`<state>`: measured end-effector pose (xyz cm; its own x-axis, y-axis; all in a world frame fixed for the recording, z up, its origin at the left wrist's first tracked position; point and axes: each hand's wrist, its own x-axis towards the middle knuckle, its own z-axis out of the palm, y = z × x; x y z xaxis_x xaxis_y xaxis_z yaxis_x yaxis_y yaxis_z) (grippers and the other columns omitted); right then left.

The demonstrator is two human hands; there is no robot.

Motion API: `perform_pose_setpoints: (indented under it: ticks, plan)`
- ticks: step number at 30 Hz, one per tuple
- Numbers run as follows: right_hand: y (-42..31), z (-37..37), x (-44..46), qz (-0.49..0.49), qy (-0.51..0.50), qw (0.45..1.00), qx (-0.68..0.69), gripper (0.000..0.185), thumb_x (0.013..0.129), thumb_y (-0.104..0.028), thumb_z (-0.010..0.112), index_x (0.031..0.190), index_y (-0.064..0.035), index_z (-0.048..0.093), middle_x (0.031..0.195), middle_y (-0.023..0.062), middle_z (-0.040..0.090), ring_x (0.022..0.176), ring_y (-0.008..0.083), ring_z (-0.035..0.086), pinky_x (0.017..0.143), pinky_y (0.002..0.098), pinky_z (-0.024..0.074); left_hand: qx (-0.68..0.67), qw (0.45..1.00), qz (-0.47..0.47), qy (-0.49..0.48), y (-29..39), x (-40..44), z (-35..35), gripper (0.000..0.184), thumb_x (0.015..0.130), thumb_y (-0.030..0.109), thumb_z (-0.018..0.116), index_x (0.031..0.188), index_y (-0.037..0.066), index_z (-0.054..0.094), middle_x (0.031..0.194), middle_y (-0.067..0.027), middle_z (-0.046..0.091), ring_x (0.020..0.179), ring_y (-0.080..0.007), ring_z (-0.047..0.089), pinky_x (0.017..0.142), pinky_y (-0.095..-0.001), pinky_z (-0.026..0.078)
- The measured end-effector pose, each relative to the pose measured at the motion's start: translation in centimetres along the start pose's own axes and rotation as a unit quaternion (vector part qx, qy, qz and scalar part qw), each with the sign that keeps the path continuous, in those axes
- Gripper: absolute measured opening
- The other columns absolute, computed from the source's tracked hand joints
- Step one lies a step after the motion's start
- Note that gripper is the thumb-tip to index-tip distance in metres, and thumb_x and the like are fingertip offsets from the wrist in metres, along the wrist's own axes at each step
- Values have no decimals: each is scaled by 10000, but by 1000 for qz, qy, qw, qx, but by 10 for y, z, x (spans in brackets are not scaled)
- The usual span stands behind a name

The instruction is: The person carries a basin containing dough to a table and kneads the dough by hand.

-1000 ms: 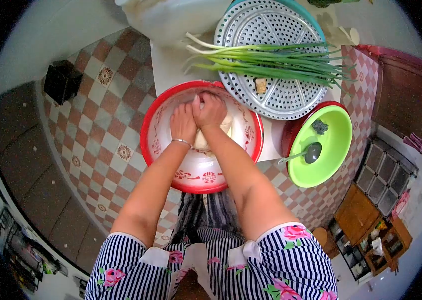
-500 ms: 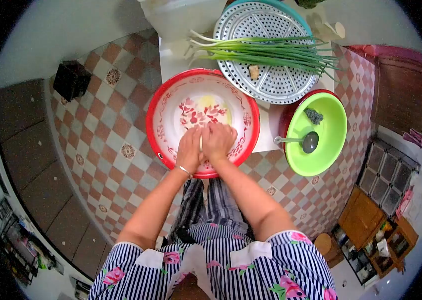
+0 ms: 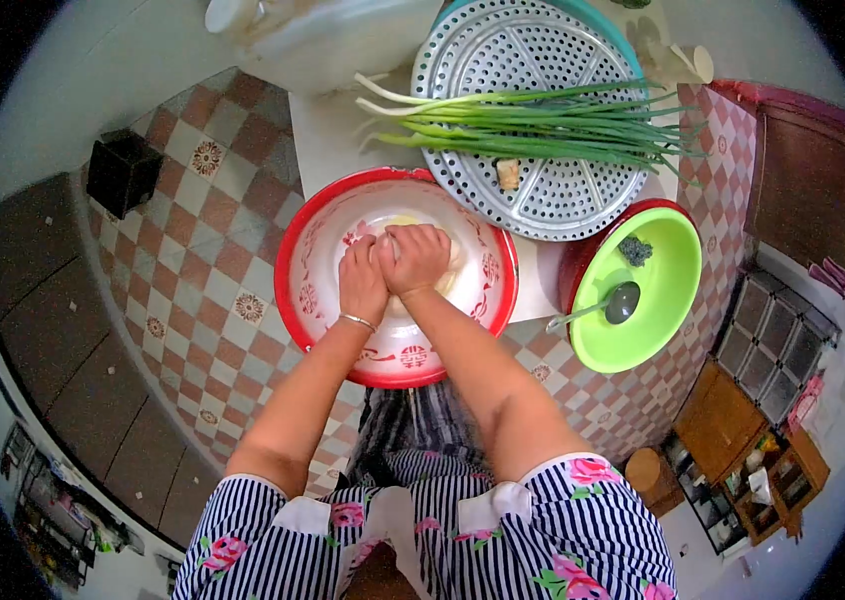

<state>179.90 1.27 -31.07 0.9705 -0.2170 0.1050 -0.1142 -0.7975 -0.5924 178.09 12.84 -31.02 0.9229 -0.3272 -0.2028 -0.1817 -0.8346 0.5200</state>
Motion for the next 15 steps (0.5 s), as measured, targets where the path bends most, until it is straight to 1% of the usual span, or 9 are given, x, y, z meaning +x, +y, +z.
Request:
perform_pose_setpoints:
  ticks: [1,4,8,9,10,12,13,14,15]
  plan:
    - [0,4,8,-7,11,1000,4,198,795,-315,609,811,-137,694,803,38,675,815,248,600,807,400,403,16,1000,9,14,-1,7,2,445,892,162,526,1316,33,493,1275,-164,517,1143,-351,492,959,-443,413]
    - [1,11,30,0,-3,1000,-12,198,786,-315,616,810,-133,689,808,48,678,829,257,602,807,409,410,57,998,-1,36,-5,25,5,381,895,175,495,1256,62,536,1224,-104,531,1106,-275,500,948,-416,399]
    - [3,21,46,3,3,1000,-22,215,776,-330,640,728,-123,677,755,84,677,787,292,627,776,424,449,65,997,-15,28,-6,42,2,312,884,189,488,1161,60,554,1096,-98,552,1033,-271,514,901,-418,407]
    - [3,24,48,1,40,999,-4,276,802,-370,635,696,-118,674,739,108,682,756,314,646,732,441,472,68,997,-14,32,-6,43,1,297,885,190,484,1142,61,555,1074,-98,553,1024,-271,517,893,-418,408]
    - [1,23,51,20,14,1000,-14,295,811,-385,629,694,-118,677,740,116,685,750,322,650,725,447,478,70,997,-12,34,-5,43,2,282,886,192,479,1124,61,556,1052,-99,554,1014,-271,520,884,-417,410]
    - [-3,18,52,59,-39,997,-36,335,829,-416,615,692,-118,683,744,132,690,738,337,657,709,460,490,57,998,-22,-11,-6,44,1,287,858,191,530,1101,39,546,1064,-122,565,1035,-302,521,886,-438,421]
    - [-1,19,53,59,-45,997,-34,371,852,-458,597,735,-129,724,740,150,689,720,361,658,695,480,499,43,998,-32,-29,-5,46,-1,300,848,199,551,1096,30,540,1072,-129,565,1053,-311,518,890,-446,423]
    - [0,18,51,78,-82,993,-27,353,855,-443,604,754,-132,737,731,142,688,703,357,655,687,476,501,30,998,-41,-44,-4,48,-5,315,838,206,571,1091,22,534,1080,-136,565,1071,-321,514,894,-455,425]
    - [-1,14,48,99,-121,987,-20,335,857,-428,611,772,-134,750,722,134,686,686,352,653,680,472,504,-3,997,-56,-47,-7,40,5,449,775,197,674,1153,18,510,1141,-154,546,1128,-352,491,916,-482,422]
